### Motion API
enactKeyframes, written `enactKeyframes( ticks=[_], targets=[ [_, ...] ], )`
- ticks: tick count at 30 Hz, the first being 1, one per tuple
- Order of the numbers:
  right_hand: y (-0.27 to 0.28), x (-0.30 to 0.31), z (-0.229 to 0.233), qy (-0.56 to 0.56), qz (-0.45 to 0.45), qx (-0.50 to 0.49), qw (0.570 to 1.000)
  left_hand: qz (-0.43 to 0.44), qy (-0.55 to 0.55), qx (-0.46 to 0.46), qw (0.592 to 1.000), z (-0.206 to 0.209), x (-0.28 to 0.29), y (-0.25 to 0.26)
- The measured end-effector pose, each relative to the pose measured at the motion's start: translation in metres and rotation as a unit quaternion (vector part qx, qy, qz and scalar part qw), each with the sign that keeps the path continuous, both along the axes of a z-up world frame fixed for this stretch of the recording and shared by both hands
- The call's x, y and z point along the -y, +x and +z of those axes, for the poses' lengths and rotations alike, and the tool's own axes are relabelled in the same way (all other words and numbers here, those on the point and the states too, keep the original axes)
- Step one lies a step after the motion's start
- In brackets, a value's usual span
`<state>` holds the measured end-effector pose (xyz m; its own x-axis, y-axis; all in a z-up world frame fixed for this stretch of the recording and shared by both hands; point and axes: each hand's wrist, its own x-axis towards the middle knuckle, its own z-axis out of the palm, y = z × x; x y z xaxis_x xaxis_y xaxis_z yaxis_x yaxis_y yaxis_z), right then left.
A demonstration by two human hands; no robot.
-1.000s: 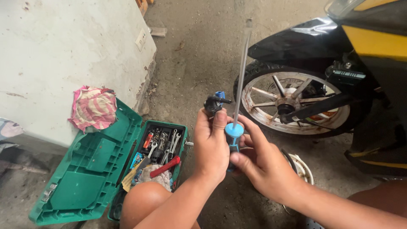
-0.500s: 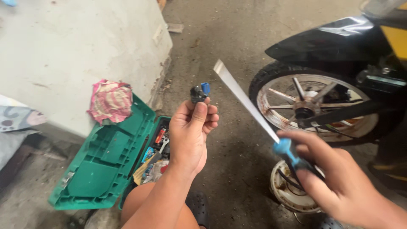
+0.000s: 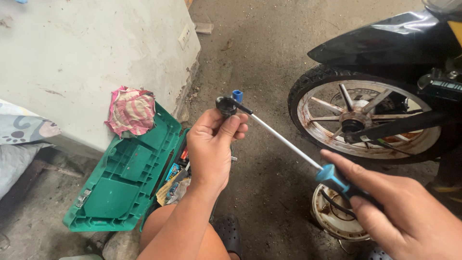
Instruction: The person manipulates a motorcycle fuel injector by hand and uses a screwdriver to remove and inspect small components. They handle a blue plastic clip and an O-ring while working over an open green toolbox on a concrete floor.
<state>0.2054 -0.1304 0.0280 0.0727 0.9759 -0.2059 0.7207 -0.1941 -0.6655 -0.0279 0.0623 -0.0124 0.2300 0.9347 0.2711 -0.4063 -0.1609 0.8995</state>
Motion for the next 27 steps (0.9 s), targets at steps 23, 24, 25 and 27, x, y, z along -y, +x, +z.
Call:
enactKeyframes(
  ticks=[23,24,25,27],
  targets=[
    [0.017,-0.017,0.003,-0.139,-0.083,-0.127,0.979,-0.094,-0.013,-0.033,0.995,0.004,-0.006,-0.019],
    [0.018,-0.017,-0.002,-0.113,-0.064,-0.118,0.985,-0.091,-0.016,-0.034,0.995,0.003,-0.006,-0.018],
    [0.016,-0.016,-0.007,-0.067,-0.025,-0.086,0.994,-0.082,-0.011,-0.031,0.996,0.002,-0.007,-0.017],
    [0.014,-0.014,-0.01,-0.002,0.028,-0.053,0.998,-0.066,-0.004,-0.027,0.997,-0.001,-0.006,-0.014]
  ],
)
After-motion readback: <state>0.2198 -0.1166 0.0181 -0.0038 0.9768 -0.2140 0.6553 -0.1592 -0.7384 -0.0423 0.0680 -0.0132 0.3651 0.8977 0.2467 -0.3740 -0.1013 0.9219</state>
